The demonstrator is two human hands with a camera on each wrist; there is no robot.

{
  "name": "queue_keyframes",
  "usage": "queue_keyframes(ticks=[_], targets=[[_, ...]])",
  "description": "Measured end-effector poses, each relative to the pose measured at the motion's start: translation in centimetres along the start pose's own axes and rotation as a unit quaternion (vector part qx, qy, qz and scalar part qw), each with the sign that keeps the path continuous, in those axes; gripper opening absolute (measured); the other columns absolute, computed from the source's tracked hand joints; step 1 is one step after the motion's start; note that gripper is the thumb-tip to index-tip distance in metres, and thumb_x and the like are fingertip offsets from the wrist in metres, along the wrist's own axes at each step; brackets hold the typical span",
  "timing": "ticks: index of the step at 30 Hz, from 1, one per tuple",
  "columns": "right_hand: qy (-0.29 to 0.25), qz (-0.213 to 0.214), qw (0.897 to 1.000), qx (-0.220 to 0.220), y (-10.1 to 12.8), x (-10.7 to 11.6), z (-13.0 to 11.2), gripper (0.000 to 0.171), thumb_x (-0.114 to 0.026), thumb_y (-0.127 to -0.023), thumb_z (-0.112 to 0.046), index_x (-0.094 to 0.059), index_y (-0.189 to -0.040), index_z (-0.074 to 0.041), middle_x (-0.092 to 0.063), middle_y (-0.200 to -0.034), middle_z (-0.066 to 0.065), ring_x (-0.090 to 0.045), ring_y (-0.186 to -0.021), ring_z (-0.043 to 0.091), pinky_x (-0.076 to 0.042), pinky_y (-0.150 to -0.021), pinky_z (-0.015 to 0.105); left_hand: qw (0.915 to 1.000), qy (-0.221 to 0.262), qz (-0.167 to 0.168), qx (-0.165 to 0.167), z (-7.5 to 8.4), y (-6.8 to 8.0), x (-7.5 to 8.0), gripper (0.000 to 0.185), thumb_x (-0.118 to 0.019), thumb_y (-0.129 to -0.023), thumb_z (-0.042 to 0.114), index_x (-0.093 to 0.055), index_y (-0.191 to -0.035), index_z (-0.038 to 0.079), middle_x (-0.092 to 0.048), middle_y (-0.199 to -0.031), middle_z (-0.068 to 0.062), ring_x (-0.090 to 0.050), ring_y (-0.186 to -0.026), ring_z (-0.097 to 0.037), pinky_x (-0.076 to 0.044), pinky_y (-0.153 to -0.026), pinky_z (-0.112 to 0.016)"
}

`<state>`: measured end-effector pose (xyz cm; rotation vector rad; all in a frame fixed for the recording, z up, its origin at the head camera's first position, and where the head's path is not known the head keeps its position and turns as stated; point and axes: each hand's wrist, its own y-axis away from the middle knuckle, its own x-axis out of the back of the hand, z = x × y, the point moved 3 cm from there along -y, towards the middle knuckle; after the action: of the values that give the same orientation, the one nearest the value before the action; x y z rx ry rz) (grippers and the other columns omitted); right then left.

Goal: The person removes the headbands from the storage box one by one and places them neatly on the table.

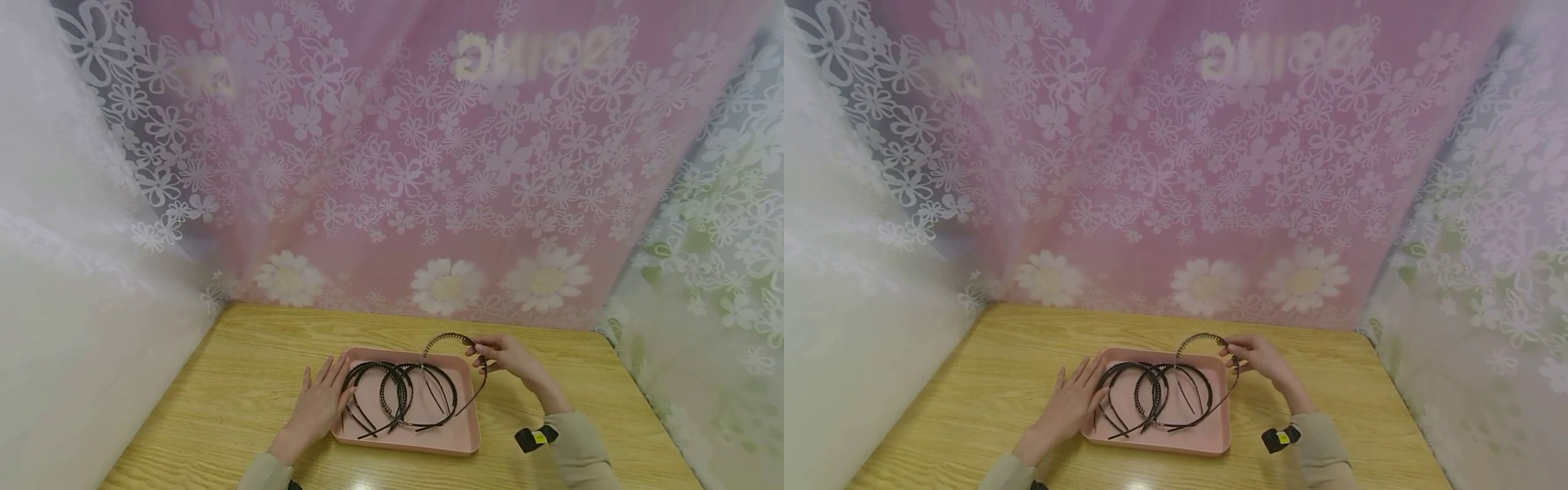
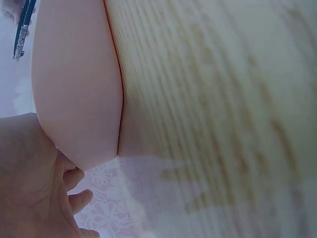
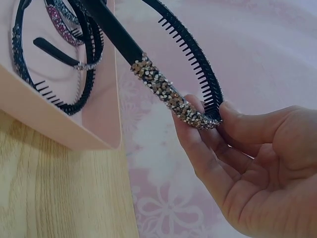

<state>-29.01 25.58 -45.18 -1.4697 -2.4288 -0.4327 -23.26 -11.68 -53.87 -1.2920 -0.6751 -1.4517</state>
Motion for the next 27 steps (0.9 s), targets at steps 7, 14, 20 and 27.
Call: queue_keyframes(ticks=[7,14,20,27], targets=[[0.001,0.019,1.0,-0.004,0.6,1.4,0.7,0.047,-0.046,-0.109,-0.012,-0.041,-0.144,0.019,-0.063,-0.124,0.029,-0.068,-0.104,0.035,-0.058,-0.087,0.049,1.0,-0.001,0.0,0.001,0.0,0.0,-0.1,0.061,-0.048,-0.108,0.036,-0.034,-0.158,0.005,-0.03,-0.165,-0.011,-0.029,-0.151,-0.036,-0.019,-0.116,-0.07],[-0.006,0.037,0.999,-0.005,1.3,2.9,2.0,0.049,-0.047,-0.109,-0.012,-0.037,-0.145,0.02,-0.06,-0.128,0.034,-0.07,-0.1,0.027,-0.06,-0.084,0.043,1.0,-0.003,0.003,-0.002,-0.1,0.0,-0.2,0.061,-0.049,-0.108,0.036,-0.035,-0.158,0.005,-0.031,-0.164,-0.012,-0.029,-0.15,-0.037,-0.02,-0.116,-0.07],[0.003,0.058,0.998,-0.012,2.2,4.5,2.6,0.048,-0.044,-0.11,-0.01,-0.036,-0.145,0.021,-0.06,-0.128,0.033,-0.07,-0.1,0.025,-0.059,-0.086,0.046,1.0,-0.005,0.004,-0.003,-0.1,0.0,-0.3,0.061,-0.048,-0.108,0.036,-0.035,-0.158,0.005,-0.031,-0.165,-0.011,-0.029,-0.151,-0.036,-0.02,-0.116,-0.07],[0.014,0.076,0.997,-0.023,2.9,6.2,3.6,0.046,-0.042,-0.11,-0.01,-0.038,-0.144,0.021,-0.058,-0.13,0.034,-0.071,-0.102,0.024,-0.059,-0.087,0.043,1.0,-0.007,0.007,-0.003,-0.1,-0.1,-0.3,0.06,-0.049,-0.108,0.037,-0.036,-0.158,0.005,-0.031,-0.164,-0.011,-0.029,-0.15,-0.036,-0.021,-0.116,-0.07]])
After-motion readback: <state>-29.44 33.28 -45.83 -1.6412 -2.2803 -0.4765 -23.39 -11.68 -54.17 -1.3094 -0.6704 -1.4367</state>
